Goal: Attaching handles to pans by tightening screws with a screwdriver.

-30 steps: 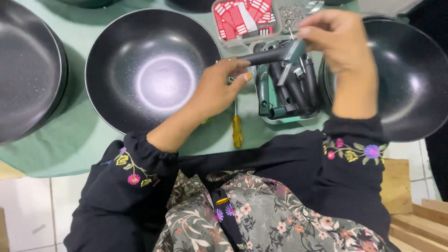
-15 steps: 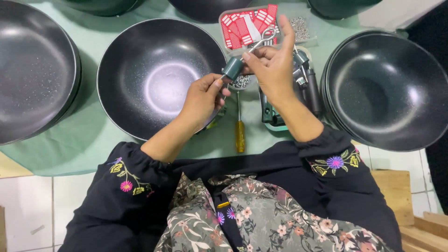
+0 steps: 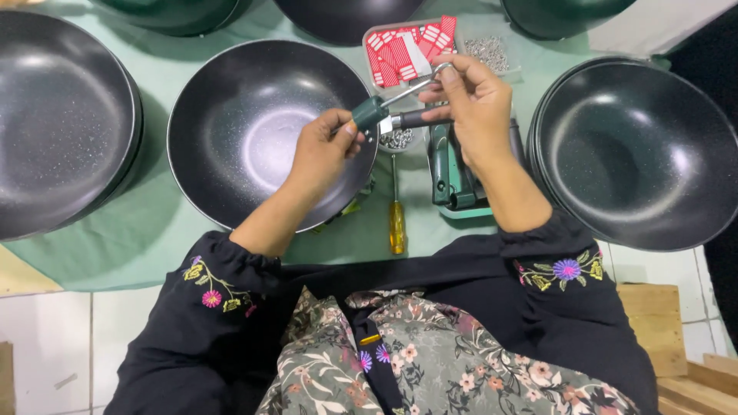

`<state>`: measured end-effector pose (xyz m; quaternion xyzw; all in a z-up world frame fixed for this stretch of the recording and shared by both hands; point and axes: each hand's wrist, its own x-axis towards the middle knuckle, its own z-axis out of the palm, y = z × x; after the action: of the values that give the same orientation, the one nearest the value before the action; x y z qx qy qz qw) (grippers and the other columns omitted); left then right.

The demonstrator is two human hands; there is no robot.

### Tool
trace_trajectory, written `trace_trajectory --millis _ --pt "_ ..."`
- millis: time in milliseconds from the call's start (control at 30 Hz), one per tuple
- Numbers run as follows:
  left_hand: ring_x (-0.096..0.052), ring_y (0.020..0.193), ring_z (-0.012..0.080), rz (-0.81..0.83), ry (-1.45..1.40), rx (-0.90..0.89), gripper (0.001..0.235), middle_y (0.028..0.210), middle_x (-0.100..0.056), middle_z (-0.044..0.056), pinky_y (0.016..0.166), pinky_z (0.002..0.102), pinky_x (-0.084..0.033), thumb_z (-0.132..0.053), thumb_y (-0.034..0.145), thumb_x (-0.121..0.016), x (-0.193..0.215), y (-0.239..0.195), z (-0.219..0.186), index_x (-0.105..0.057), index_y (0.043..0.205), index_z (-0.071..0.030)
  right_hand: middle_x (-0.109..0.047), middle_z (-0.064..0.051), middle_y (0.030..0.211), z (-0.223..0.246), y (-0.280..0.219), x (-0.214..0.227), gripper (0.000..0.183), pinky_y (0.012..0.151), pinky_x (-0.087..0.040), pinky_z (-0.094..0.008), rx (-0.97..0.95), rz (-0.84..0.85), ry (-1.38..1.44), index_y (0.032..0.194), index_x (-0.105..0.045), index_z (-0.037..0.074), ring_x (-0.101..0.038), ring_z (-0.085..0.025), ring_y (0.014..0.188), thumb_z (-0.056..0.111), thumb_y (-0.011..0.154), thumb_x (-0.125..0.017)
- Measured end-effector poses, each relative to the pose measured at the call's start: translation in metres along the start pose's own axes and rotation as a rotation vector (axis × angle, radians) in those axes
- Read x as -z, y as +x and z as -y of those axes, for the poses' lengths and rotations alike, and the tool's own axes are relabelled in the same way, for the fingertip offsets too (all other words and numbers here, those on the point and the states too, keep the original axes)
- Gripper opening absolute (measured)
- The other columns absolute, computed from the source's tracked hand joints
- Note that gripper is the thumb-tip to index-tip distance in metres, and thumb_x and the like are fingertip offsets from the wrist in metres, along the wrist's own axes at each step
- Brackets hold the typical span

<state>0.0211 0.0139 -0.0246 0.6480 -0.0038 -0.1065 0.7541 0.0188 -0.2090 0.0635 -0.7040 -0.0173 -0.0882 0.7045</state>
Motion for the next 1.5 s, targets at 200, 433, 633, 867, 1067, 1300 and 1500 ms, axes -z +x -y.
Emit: trace_trajectory --millis 200,433,633,867,1067,1300,1500 --pt "-0.059 0.087 0.0112 -0.134 0.503 -0.334 0.013 0.100 -0.074 -0.006 0.077 0.028 -0.045 -0.019 0.097 -0.067 0.022 0.005 -0.020 -0.076 0.107 -0.019 -0.070 -0.014 0.094 -0.010 0.005 0.010 0.016 0.055 -0.063 -0.022 0.017 0.014 -0.116 0.118 -0.069 -0.002 -0.073 -0.018 0.076 0.004 0.104 -0.066" --pt "-0.061 0.079 0.0072 -0.207 0.158 -0.250 0.015 0.102 -0.069 -0.003 0.067 0.021 -0.053 -0.007 0.095 -0.068 0.018 0.000 -0.050 -0.066 0.107 -0.015 -0.069 -0.016 0.096 -0.005 0.004 0.004 0.017 0.059 -0.062 -0.022 0.112 0.141 -0.180 0.126 -0.064 -0.002 -0.072 -0.018 0.079 -0.004 0.109 -0.062" --pt "-0.067 0.083 0.0124 -0.231 -0.173 -0.292 0.031 0.088 -0.069 0.005 0.076 0.026 -0.053 -0.012 0.093 -0.078 0.022 0.005 -0.045 -0.061 0.118 -0.012 -0.071 -0.013 0.093 0.002 0.001 -0.001 0.014 0.057 -0.059 -0.021 0.026 0.174 -0.159 0.115 -0.062 0.004 -0.073 -0.016 0.074 0.003 0.105 -0.071" --pt "-0.064 0.103 0.0137 -0.166 -0.239 -0.289 0.031 0.115 -0.066 0.006 0.081 0.033 -0.066 -0.032 0.094 -0.076 0.013 -0.002 -0.047 -0.055 0.114 -0.021 -0.072 -0.014 0.088 -0.011 -0.003 -0.008 0.014 0.055 -0.060 -0.022 -0.042 0.138 -0.100 0.107 -0.061 0.004 -0.072 -0.016 0.066 0.003 0.101 -0.074" --pt "-0.070 0.102 0.0183 -0.148 -0.293 -0.403 0.050 0.130 -0.064 0.019 0.084 0.037 -0.070 -0.012 0.096 -0.080 0.021 0.007 -0.031 -0.047 0.133 -0.019 -0.072 -0.011 0.088 -0.010 -0.006 -0.014 0.016 0.055 -0.059 -0.021 -0.055 0.168 -0.105 0.102 -0.060 0.008 -0.071 -0.014 0.067 0.003 0.100 -0.075" --pt "-0.072 0.102 0.0149 -0.437 -0.288 -0.409 0.023 0.109 -0.073 0.007 0.081 0.035 -0.068 -0.016 0.092 -0.079 0.041 0.016 -0.051 -0.063 0.108 -0.013 -0.072 -0.013 0.088 -0.012 0.000 -0.006 0.015 0.054 -0.059 -0.022 -0.038 0.091 -0.089 0.102 -0.060 0.007 -0.073 -0.017 0.067 0.005 0.099 -0.075" --pt "-0.074 0.090 0.0145 -0.419 -0.297 -0.346 0.018 0.095 -0.076 0.007 0.082 0.033 -0.069 -0.018 0.090 -0.077 0.037 0.016 -0.049 -0.065 0.099 -0.008 -0.069 -0.010 0.088 -0.005 -0.005 -0.011 0.012 0.058 -0.059 -0.023 0.095 0.083 -0.163 0.104 -0.060 0.005 -0.073 -0.017 0.070 0.001 0.102 -0.071"
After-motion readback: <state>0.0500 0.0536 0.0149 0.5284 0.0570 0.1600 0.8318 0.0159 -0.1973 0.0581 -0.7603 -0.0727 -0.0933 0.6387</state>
